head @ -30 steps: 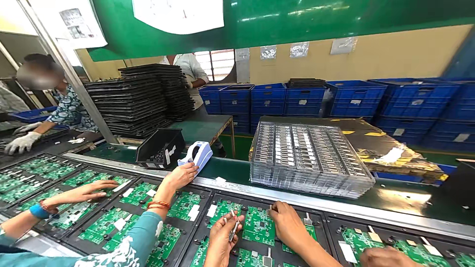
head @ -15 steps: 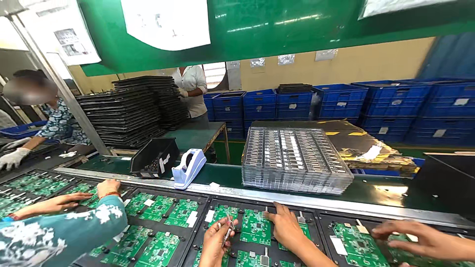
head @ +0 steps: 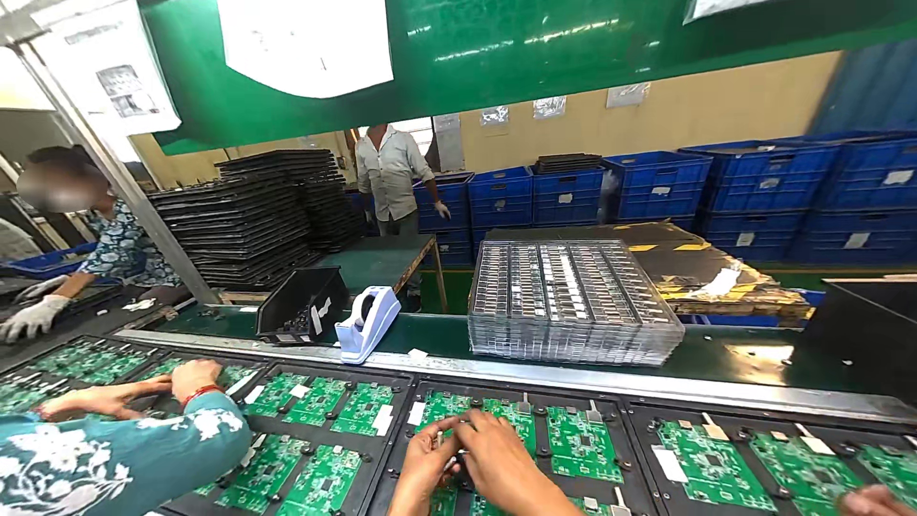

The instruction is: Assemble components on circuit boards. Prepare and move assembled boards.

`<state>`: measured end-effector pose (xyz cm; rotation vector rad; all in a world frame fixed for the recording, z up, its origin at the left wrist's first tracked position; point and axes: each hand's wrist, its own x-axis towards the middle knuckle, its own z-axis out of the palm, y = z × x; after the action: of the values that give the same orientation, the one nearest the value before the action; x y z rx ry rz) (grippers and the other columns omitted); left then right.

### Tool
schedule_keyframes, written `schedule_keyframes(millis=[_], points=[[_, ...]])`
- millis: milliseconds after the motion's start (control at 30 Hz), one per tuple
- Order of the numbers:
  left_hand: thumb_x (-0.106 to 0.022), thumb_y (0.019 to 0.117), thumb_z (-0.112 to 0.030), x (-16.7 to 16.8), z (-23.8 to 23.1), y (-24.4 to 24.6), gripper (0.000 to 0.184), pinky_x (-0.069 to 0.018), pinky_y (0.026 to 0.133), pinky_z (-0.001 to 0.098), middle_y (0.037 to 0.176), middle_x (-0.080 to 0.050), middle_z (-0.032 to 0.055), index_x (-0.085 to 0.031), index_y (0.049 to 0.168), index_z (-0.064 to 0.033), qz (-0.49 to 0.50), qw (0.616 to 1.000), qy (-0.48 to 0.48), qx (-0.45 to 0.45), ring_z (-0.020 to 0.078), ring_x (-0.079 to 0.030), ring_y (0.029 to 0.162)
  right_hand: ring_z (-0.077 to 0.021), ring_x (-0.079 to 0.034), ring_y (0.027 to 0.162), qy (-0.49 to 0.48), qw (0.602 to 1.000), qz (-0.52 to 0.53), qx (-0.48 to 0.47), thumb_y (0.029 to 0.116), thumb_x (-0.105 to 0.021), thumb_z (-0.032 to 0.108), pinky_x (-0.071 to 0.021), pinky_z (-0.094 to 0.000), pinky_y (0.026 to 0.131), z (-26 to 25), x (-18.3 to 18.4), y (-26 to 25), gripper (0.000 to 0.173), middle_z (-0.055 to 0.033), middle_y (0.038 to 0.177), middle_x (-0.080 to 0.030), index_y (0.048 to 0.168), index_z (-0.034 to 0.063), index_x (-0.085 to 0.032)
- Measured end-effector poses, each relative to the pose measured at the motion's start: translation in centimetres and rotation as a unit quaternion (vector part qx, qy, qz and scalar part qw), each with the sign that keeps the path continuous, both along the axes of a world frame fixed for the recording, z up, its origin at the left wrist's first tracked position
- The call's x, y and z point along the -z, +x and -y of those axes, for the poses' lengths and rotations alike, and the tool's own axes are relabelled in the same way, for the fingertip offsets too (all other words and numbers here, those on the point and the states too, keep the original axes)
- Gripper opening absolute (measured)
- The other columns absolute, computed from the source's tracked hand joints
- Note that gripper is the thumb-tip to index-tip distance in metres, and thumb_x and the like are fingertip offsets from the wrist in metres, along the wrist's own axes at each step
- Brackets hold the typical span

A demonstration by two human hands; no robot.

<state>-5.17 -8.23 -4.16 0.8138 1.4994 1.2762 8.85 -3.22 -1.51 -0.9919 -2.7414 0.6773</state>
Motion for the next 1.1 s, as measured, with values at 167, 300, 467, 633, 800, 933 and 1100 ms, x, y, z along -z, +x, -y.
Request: schedule_keyframes(millis=[167, 300, 467, 633, 800, 933, 1100], points=[[-0.06, 0.1036, -0.011, 0.1, -0.1, -0.1, 0.025, -0.0473, 0.053, 0.022, 0.087, -0.069, 0.0073, -0.062, 0.125, 0.0032, -0.008, 1.0, -0.018, -0.01, 0.0074, -0.059, 0.061, -0.04, -0.061, 0.122, -0.021, 0.996, -0.058, 0.067, 0.0978, -0.056, 0.004, -0.0504, -0.0494, 0.103, 0.1, 0.5, 0.2, 0.034, -0.0274, 0.143, -0.053, 0.13, -0.0041, -0.064], [-0.047, 0.1107, -0.019, -0.4, -0.3, -0.2, 0.028, -0.0507, 0.061, 0.0234, 0.093, -0.075, 0.0093, -0.058, 0.123, 0.0037, 0.051, 0.993, -0.024, -0.105, 0.0093, -0.066, 0.07, -0.0345, -0.064, 0.116, -0.082, 0.987, -0.103, 0.093, 0.0973, -0.059, 0.005, -0.0543, -0.0416, 0.099, 0.7, 1.1, 0.1, 0.035, -0.0256, 0.147, -0.048, 0.131, -0.0032, -0.064], [-0.041, 0.1069, -0.002, -0.7, -0.6, -0.4, 0.029, -0.0545, 0.074, 0.0249, 0.108, -0.069, 0.0181, -0.051, 0.133, 0.0076, 0.209, 0.953, 0.039, -0.215, 0.0156, -0.068, 0.086, -0.0396, -0.063, 0.114, -0.083, 0.995, -0.049, 0.04, 0.0947, -0.066, 0.011, -0.0514, -0.0502, 0.099, 2.0, 2.4, -0.4, 0.036, -0.0261, 0.125, -0.061, 0.128, -0.0024, -0.064], [-0.045, 0.0968, 0.017, -0.6, -0.7, -0.4, 0.038, -0.0552, 0.078, 0.025, 0.113, -0.066, 0.0189, -0.05, 0.134, 0.0088, 0.217, 0.945, 0.067, -0.235, 0.0165, -0.068, 0.089, -0.0437, -0.059, 0.12, -0.046, 0.998, -0.025, 0.022, 0.0959, -0.065, 0.012, -0.046, -0.0521, 0.104, 2.4, 2.9, -0.2, 0.03, -0.0279, 0.123, -0.063, 0.121, -0.0033, -0.069], [-0.05, 0.0945, 0.018, -0.5, -0.6, -0.2, 0.038, -0.0573, 0.077, 0.0254, 0.108, -0.068, 0.0191, -0.051, 0.131, 0.0096, 0.211, 0.947, 0.075, -0.229, 0.0169, -0.069, 0.088, -0.043, -0.06, 0.119, -0.039, 0.999, -0.021, 0.022, 0.096, -0.065, 0.012, -0.0469, -0.0511, 0.103, 2.3, 3.0, 0.1, 0.026, -0.027, 0.122, -0.064, 0.115, -0.0045, -0.07], [-0.061, 0.0945, 0.013, -0.6, -0.6, -0.1, 0.034, -0.0584, 0.074, 0.0256, 0.102, -0.07, 0.0171, -0.054, 0.127, 0.0087, 0.215, 0.949, 0.079, -0.217, 0.0166, -0.071, 0.083, -0.0416, -0.059, 0.12, -0.051, 0.999, 0.004, 0.016, 0.0961, -0.064, 0.012, -0.0468, -0.0505, 0.103, 2.1, 2.6, 0.4, 0.025, -0.0261, 0.124, -0.064, 0.114, -0.004, -0.071], [-0.061, 0.097, 0.008, -0.9, -0.5, 0.2, 0.025, -0.0595, 0.067, 0.0234, 0.09, -0.068, 0.0144, -0.055, 0.121, 0.0093, 0.225, 0.946, 0.069, -0.225, 0.0143, -0.069, 0.07, -0.0415, -0.06, 0.12, -0.043, 0.999, -0.007, 0.027, 0.0964, -0.064, 0.012, -0.0477, -0.0504, 0.102, 2.3, 2.8, 0.7, 0.024, -0.0256, 0.123, -0.064, 0.113, -0.0039, -0.071]])
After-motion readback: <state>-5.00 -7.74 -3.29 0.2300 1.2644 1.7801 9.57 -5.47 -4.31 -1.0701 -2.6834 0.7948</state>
